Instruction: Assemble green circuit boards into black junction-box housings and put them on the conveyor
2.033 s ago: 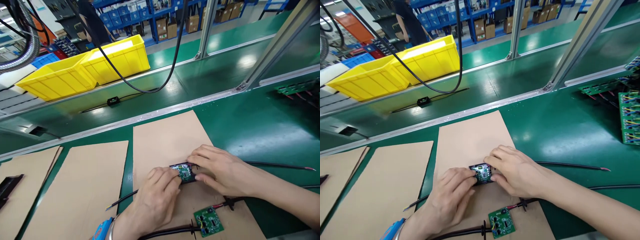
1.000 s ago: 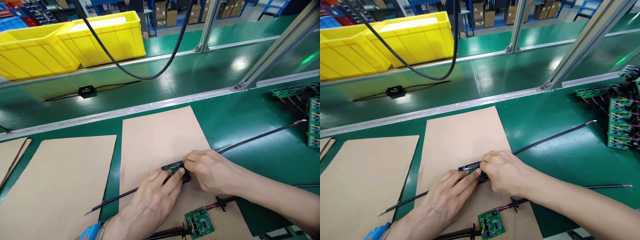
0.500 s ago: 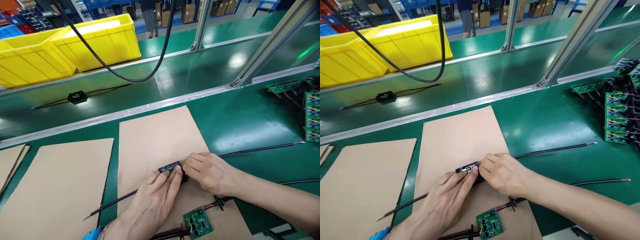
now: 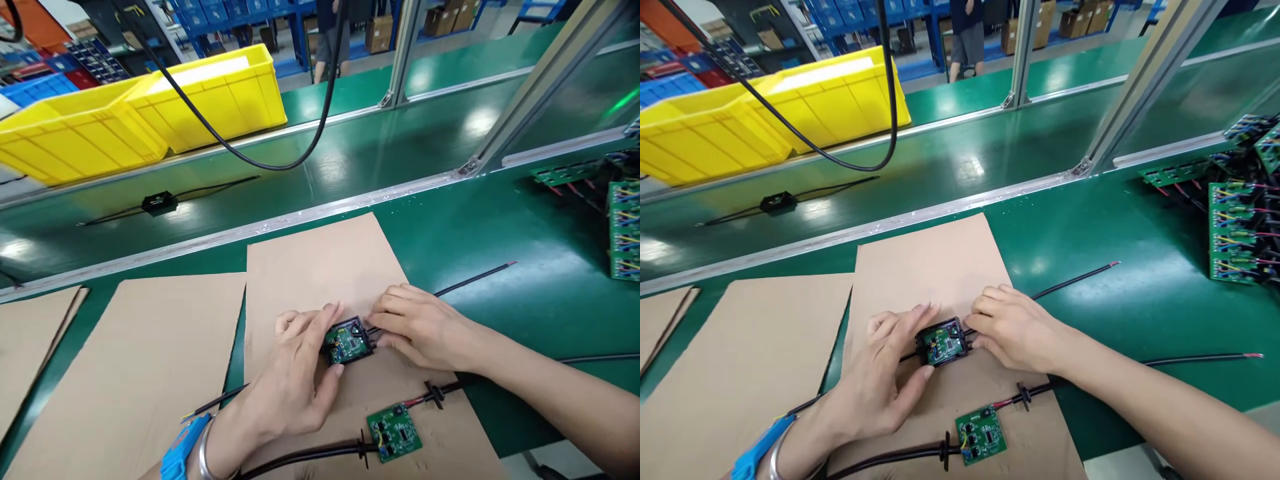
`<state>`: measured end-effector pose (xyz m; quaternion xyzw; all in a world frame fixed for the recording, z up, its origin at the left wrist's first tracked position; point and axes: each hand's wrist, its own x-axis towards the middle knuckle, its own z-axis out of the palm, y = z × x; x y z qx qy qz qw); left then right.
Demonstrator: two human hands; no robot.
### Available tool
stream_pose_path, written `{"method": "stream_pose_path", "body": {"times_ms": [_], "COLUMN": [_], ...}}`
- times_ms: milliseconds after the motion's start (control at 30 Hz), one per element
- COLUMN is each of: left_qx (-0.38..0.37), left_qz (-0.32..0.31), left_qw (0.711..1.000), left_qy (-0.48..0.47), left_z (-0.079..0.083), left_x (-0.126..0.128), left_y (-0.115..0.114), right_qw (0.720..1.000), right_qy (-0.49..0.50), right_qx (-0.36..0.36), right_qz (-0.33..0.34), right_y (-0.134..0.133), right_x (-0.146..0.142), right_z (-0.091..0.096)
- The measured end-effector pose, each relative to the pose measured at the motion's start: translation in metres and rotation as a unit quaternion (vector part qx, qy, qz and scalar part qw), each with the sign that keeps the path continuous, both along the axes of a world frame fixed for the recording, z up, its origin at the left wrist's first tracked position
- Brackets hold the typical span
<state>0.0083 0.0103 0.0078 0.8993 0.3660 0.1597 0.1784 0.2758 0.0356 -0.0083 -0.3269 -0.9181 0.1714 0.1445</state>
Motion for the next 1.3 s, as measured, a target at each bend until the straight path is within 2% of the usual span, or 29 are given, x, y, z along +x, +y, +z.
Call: {"method": "stream_pose_path", "body": {"times_ms": [100,167,367,467,567,700,867,967,1133,1300], "left_qx": [0.013,0.006,0.018,0.032,0.064,0.085,0.095,0.105,0.095,0.031], "left_qz": [0.052,0.064,-0.007,-0.034,-0.051,-0.057,-0.071,-0.074,-0.073,-0.048], "left_qw": [0.998,0.997,0.999,0.998,0.996,0.994,0.986,0.981,0.984,0.997], "left_qy": [0.018,0.031,0.027,0.05,0.044,0.046,0.119,0.144,0.134,0.056], "left_z": [0.003,0.002,-0.002,-0.005,-0.007,-0.014,-0.024,-0.024,-0.014,-0.006], "left_x": [-0.001,0.001,0.01,0.014,0.015,0.012,0.009,0.011,0.015,0.01], "left_y": [0.002,0.001,-0.003,-0.006,-0.007,-0.009,-0.014,-0.016,-0.014,-0.011], "right_qw": [1.0,1.0,0.998,0.991,0.977,0.954,0.948,0.953,0.959,0.974], "right_qy": [0.005,0.012,0.048,0.054,-0.025,-0.163,-0.16,-0.123,0.009,0.039], "right_qx": [-0.016,-0.022,-0.051,-0.083,-0.115,-0.143,-0.165,-0.159,-0.232,-0.167], "right_qz": [-0.001,-0.001,-0.007,-0.091,-0.177,-0.206,-0.221,-0.227,-0.16,-0.147], "right_y": [0.005,0.006,-0.006,-0.012,-0.008,0.008,0.016,0.013,0.009,-0.006], "right_x": [0.011,0.013,-0.006,-0.024,-0.044,-0.068,-0.082,-0.077,-0.043,-0.023], "right_z": [0.004,0.006,0.005,0.009,0.014,0.019,0.018,0.017,0.026,0.028]}}
